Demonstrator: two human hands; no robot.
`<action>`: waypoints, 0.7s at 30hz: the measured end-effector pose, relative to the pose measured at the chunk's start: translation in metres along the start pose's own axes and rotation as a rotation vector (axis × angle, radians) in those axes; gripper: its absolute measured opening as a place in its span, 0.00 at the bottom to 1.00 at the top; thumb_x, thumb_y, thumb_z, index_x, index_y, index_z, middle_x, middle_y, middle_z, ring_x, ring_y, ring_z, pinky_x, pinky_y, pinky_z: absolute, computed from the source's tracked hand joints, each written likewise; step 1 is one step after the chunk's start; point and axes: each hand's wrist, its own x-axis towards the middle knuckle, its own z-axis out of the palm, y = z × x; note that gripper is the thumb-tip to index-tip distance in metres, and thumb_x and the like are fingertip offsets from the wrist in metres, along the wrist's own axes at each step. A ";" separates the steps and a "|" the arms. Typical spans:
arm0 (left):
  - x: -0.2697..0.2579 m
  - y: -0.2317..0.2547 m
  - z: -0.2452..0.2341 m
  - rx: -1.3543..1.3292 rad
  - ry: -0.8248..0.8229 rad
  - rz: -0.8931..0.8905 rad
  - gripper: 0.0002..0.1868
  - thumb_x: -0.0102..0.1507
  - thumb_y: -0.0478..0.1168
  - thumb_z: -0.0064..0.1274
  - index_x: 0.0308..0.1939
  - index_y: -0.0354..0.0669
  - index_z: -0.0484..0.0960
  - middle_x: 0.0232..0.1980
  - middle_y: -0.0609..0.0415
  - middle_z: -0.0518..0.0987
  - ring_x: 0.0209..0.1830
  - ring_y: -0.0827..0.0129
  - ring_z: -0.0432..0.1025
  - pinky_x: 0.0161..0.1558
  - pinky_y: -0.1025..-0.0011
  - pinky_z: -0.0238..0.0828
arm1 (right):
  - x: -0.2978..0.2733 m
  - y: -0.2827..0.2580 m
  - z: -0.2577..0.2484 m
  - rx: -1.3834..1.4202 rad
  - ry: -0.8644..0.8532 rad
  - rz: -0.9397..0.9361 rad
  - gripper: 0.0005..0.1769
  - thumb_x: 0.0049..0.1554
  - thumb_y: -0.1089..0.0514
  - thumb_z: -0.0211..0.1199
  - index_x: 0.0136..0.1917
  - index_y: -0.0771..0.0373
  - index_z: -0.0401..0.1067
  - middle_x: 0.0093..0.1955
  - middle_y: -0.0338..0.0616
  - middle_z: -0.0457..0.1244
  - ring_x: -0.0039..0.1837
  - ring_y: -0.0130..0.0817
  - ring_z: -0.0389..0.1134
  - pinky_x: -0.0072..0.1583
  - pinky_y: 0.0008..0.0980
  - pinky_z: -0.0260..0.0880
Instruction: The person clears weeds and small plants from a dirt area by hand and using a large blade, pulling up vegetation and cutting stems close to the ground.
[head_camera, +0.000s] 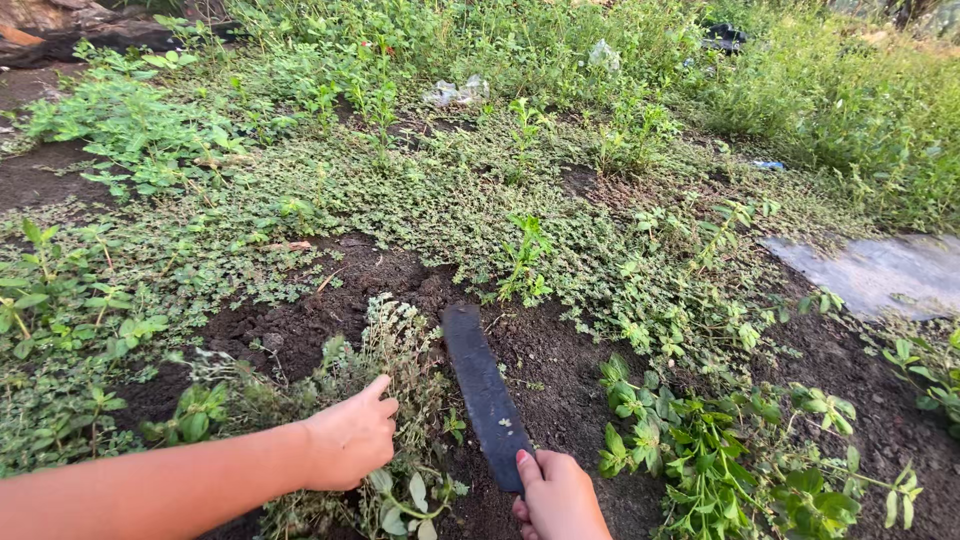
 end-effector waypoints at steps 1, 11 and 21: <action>-0.001 0.000 -0.004 0.006 0.031 0.041 0.10 0.57 0.46 0.58 0.27 0.45 0.86 0.32 0.55 0.80 0.45 0.60 0.69 0.63 0.48 0.51 | 0.000 0.000 -0.001 -0.029 -0.019 -0.006 0.16 0.66 0.50 0.56 0.52 0.66 0.74 0.24 0.42 0.58 0.22 0.28 0.55 0.26 0.31 0.53; -0.083 -0.224 -0.045 0.046 0.172 -0.774 0.12 0.54 0.50 0.59 0.30 0.48 0.83 0.31 0.54 0.81 0.34 0.62 0.75 0.49 0.57 0.62 | -0.008 -0.021 -0.018 0.072 -0.092 -0.017 0.16 0.67 0.46 0.53 0.52 0.60 0.70 0.25 0.40 0.55 0.21 0.30 0.51 0.25 0.33 0.48; -0.077 -0.253 -0.008 -0.297 0.151 -1.018 0.30 0.56 0.65 0.61 0.44 0.43 0.85 0.45 0.46 0.84 0.48 0.50 0.79 0.58 0.40 0.62 | 0.041 0.044 0.073 -0.628 0.054 -0.759 0.12 0.56 0.52 0.62 0.46 0.60 0.81 0.40 0.55 0.71 0.48 0.51 0.76 0.55 0.49 0.74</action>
